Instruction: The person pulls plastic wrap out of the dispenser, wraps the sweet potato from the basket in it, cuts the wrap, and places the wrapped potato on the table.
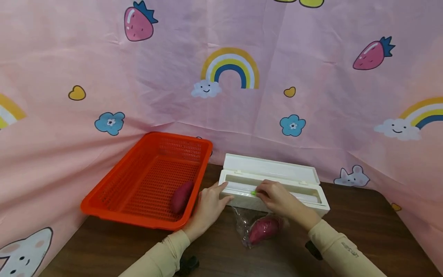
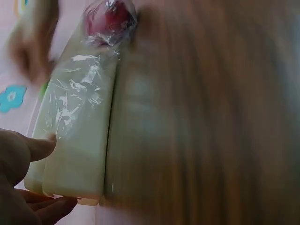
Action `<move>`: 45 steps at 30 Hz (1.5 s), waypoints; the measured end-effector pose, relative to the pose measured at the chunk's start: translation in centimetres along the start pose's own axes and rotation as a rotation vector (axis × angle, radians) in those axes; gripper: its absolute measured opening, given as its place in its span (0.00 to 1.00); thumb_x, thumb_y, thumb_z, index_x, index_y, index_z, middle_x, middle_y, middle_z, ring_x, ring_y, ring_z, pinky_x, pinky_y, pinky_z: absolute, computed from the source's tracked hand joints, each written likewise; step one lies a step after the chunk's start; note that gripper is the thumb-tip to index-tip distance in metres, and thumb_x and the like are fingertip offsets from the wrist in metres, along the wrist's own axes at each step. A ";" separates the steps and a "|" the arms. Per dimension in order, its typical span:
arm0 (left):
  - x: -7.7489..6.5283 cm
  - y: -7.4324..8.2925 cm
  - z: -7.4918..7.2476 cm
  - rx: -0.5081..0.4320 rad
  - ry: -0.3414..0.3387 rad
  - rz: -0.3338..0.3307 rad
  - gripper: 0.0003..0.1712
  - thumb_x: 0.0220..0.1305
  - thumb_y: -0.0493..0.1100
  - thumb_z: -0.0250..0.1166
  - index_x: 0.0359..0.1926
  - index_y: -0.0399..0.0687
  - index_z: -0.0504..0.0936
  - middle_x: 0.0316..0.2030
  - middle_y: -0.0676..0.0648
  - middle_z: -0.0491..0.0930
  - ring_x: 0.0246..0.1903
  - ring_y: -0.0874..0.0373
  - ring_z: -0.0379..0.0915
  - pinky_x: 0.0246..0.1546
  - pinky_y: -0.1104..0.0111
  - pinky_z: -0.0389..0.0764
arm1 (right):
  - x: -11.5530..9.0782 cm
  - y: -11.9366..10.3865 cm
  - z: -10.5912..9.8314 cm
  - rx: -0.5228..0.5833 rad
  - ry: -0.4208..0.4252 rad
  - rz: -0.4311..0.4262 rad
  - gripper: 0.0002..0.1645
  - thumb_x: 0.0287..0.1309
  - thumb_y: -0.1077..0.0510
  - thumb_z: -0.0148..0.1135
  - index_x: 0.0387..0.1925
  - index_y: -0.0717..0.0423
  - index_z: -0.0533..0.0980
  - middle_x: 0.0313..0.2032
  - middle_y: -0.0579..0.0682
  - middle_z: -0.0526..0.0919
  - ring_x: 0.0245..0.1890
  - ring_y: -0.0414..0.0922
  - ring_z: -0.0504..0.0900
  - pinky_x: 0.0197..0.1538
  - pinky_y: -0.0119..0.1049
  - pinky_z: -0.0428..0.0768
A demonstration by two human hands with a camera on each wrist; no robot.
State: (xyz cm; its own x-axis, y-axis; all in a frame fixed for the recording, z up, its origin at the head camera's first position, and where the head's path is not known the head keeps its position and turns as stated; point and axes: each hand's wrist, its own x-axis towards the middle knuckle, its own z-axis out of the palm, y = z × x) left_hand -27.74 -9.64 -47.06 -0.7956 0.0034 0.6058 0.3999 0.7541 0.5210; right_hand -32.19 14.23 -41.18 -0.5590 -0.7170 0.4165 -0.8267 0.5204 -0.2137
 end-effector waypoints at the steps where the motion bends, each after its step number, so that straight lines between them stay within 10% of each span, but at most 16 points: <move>1: -0.1 0.2 0.2 -0.007 -0.015 0.009 0.30 0.52 0.47 0.79 0.56 0.41 0.86 0.52 0.40 0.87 0.45 0.45 0.87 0.44 0.54 0.86 | 0.7 -0.7 0.5 0.010 -0.021 -0.012 0.04 0.62 0.68 0.65 0.37 0.62 0.85 0.32 0.49 0.84 0.29 0.35 0.77 0.33 0.30 0.78; 27: 0.2 0.4 0.1 0.058 -0.013 -0.048 0.32 0.51 0.41 0.78 0.58 0.39 0.83 0.39 0.39 0.90 0.31 0.41 0.86 0.37 0.50 0.84 | 6.3 -5.0 4.0 0.056 -0.023 -0.007 0.05 0.63 0.67 0.64 0.37 0.64 0.84 0.34 0.53 0.84 0.31 0.42 0.81 0.34 0.29 0.80; 45: 0.6 0.4 -0.1 -0.006 -0.051 -0.095 0.34 0.51 0.49 0.81 0.59 0.45 0.83 0.45 0.41 0.89 0.38 0.44 0.87 0.39 0.51 0.84 | 3.8 -5.8 0.7 0.052 -0.012 0.024 0.15 0.59 0.67 0.68 0.48 0.68 0.82 0.41 0.56 0.87 0.34 0.44 0.86 0.38 0.32 0.84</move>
State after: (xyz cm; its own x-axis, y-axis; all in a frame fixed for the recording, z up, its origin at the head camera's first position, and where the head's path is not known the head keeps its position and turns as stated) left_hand -27.97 -9.35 -46.44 -0.8521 -0.0350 0.5222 0.3240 0.7484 0.5788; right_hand -29.54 8.18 -39.03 -0.5795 -0.7101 0.4000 -0.8148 0.5135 -0.2691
